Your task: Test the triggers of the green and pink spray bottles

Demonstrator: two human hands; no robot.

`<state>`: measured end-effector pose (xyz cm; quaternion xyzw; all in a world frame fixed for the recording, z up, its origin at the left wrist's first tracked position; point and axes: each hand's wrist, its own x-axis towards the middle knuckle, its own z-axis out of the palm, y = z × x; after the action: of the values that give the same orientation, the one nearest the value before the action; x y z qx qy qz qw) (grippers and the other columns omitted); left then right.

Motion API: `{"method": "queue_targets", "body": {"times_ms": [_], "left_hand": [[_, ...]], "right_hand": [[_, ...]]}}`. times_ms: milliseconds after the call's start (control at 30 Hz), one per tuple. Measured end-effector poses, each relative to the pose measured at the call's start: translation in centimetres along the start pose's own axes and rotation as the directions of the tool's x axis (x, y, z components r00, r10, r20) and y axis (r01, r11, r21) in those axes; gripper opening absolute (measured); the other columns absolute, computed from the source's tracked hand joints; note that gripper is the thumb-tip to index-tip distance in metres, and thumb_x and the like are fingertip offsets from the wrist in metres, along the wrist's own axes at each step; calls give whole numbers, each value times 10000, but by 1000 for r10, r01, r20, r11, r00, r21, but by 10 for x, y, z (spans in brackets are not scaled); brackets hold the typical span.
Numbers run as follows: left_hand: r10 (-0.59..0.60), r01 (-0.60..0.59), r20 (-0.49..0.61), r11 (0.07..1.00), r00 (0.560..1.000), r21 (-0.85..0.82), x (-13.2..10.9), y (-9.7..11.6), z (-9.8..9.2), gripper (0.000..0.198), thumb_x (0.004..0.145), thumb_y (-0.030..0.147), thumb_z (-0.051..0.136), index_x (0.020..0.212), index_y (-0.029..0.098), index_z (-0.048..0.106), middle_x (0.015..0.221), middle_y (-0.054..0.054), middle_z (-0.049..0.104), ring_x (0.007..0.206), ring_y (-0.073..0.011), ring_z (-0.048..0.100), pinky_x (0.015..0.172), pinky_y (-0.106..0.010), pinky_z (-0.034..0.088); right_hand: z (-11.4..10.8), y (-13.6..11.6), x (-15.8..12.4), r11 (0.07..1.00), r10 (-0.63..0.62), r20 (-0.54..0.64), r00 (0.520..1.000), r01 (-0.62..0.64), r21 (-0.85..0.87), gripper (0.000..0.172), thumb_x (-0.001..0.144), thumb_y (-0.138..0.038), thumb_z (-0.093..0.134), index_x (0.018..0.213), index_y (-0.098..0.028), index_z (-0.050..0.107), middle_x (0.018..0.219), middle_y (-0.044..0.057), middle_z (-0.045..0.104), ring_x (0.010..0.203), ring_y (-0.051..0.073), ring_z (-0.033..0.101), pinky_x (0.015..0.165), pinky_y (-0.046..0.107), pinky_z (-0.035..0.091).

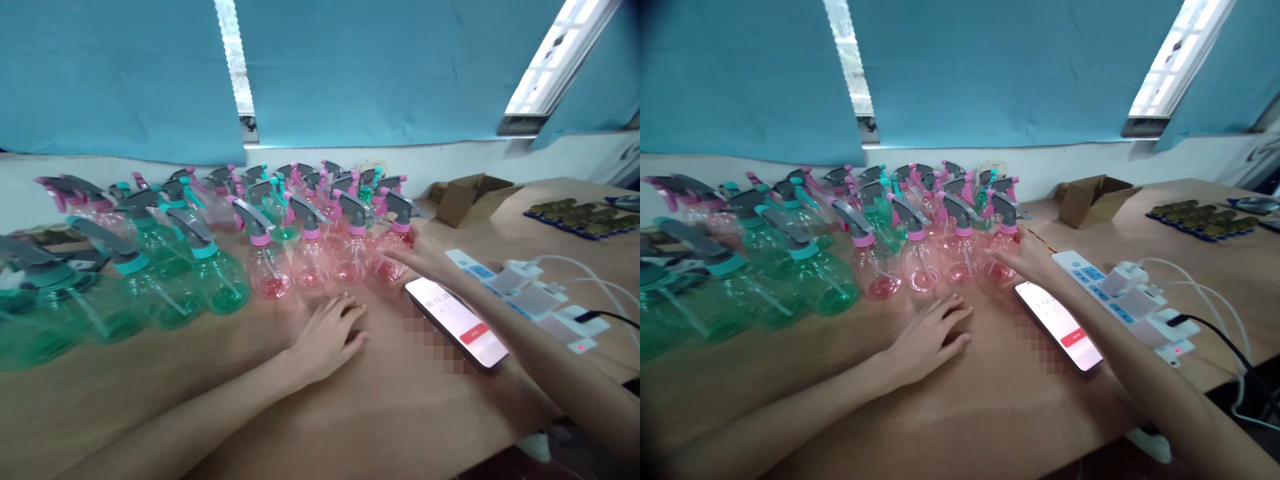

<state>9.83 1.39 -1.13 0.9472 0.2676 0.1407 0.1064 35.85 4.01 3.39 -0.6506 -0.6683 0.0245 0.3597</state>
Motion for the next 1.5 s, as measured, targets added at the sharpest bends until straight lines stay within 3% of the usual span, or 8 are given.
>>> {"method": "queue_targets", "body": {"times_ms": [333,533,700,833,1033,1267,1367,1500], "left_hand": [[3,-4,-8,1000,1000,-27,-10,-2,-3,428,926,330,542,1312,154,489,1378,-123,480,1311,-263,395,1070,-421,336],[-52,52,-21,998,998,-42,-50,-15,-17,421,923,330,537,1308,164,494,1388,-120,475,1295,-271,409,1067,-442,339],[-105,102,-51,993,993,-50,-103,-29,-40,364,903,271,545,1255,180,524,1319,-111,534,1233,-280,471,1034,-466,374],[-172,163,-104,982,980,-91,-156,-43,-57,303,867,170,534,1164,222,563,1237,-69,589,1186,-262,513,1024,-458,387],[-428,416,-188,904,884,-100,-243,-61,-89,315,849,138,518,1146,225,576,1204,-69,613,1122,-258,558,955,-428,445],[-676,613,-382,735,630,-289,-333,-82,-130,253,835,234,564,1077,255,634,1151,-38,646,1050,-254,608,924,-403,460],[-751,651,-516,639,412,-410,-364,-113,-139,171,840,320,573,956,230,660,953,-35,692,900,-250,650,844,-398,504],[-725,695,-688,512,33,-505,-389,-164,-157,224,923,327,512,1063,175,598,1012,-77,642,958,-247,624,829,-401,513]], "right_hand": [[-21,-20,-32,969,145,12,989,-139,-202,811,730,-603,608,1323,-88,406,1259,270,559,1127,441,551,879,563,445],[-22,-98,-75,945,-213,136,967,240,-223,453,854,-534,488,1115,-176,583,1031,142,692,923,342,658,776,514,514],[33,-165,-78,811,-570,466,677,553,188,290,880,-376,546,1130,-242,604,1183,44,658,1031,212,630,845,356,529],[91,-212,-77,594,-805,344,484,647,478,231,901,-197,501,1098,-170,619,1163,55,667,1118,161,582,1017,297,421],[158,-288,-74,465,-871,204,447,619,633,314,878,-232,534,1177,-140,557,1156,100,668,1095,179,596,954,322,483],[224,-374,-77,371,-893,140,428,524,767,351,872,-225,537,1220,-182,529,1242,104,625,1169,183,562,1013,381,442],[255,-410,-80,375,-877,143,459,468,800,388,866,-201,526,1252,-178,504,1242,112,623,1168,195,565,997,394,452],[290,-453,-85,398,-838,162,521,379,836,414,873,-167,483,1284,-213,475,1294,98,583,1215,202,524,1002,418,441]]}}
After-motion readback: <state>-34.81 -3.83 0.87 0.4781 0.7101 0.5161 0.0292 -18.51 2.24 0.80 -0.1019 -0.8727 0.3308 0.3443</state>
